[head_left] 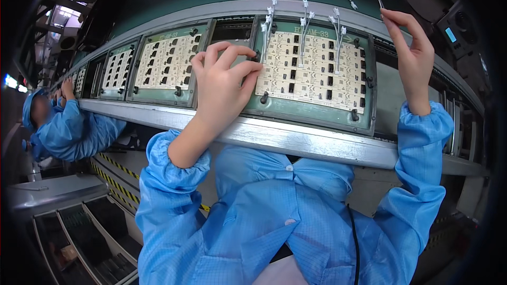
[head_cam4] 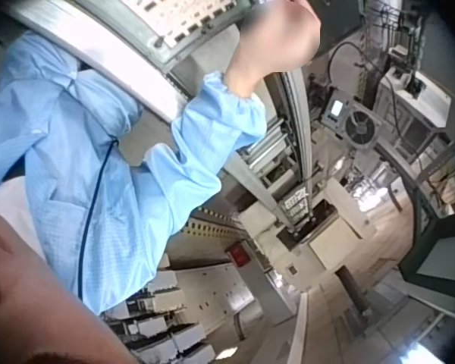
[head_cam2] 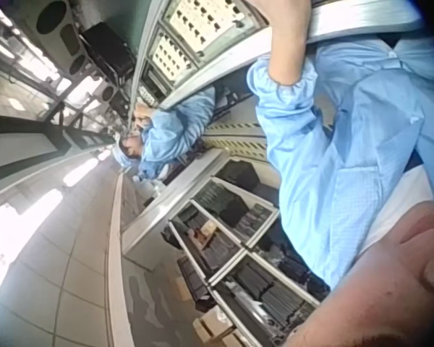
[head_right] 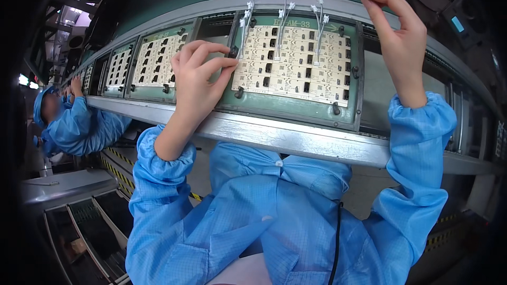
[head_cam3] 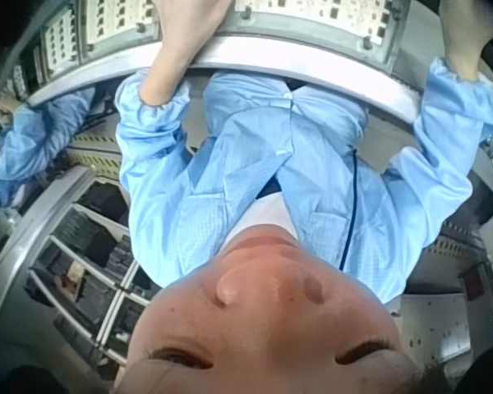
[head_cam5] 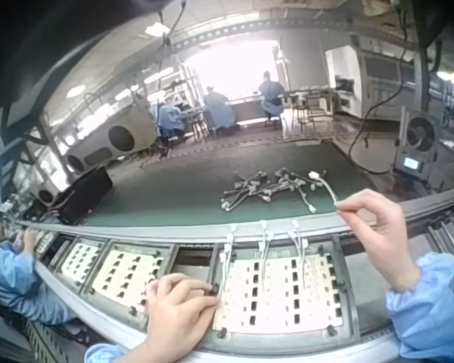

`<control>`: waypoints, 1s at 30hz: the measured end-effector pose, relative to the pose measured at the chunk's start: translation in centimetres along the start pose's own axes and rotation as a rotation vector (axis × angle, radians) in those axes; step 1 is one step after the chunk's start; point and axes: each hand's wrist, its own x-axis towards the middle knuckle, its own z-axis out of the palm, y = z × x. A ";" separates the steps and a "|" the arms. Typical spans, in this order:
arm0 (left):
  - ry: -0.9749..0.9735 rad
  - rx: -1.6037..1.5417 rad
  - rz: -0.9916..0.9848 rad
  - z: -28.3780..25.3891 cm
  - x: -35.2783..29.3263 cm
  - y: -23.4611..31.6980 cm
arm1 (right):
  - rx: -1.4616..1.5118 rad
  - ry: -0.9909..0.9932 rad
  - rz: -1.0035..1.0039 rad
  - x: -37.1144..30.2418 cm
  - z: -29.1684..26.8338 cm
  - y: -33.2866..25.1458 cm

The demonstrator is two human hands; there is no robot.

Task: Assembling small electronic components and wiring onto circuit boards on a conveyor belt assembly line.

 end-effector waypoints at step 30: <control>-0.282 -0.134 0.144 -1.7 0.6 -0.7 | -0.145 -0.083 0.026 -1.0 2.1 -2.5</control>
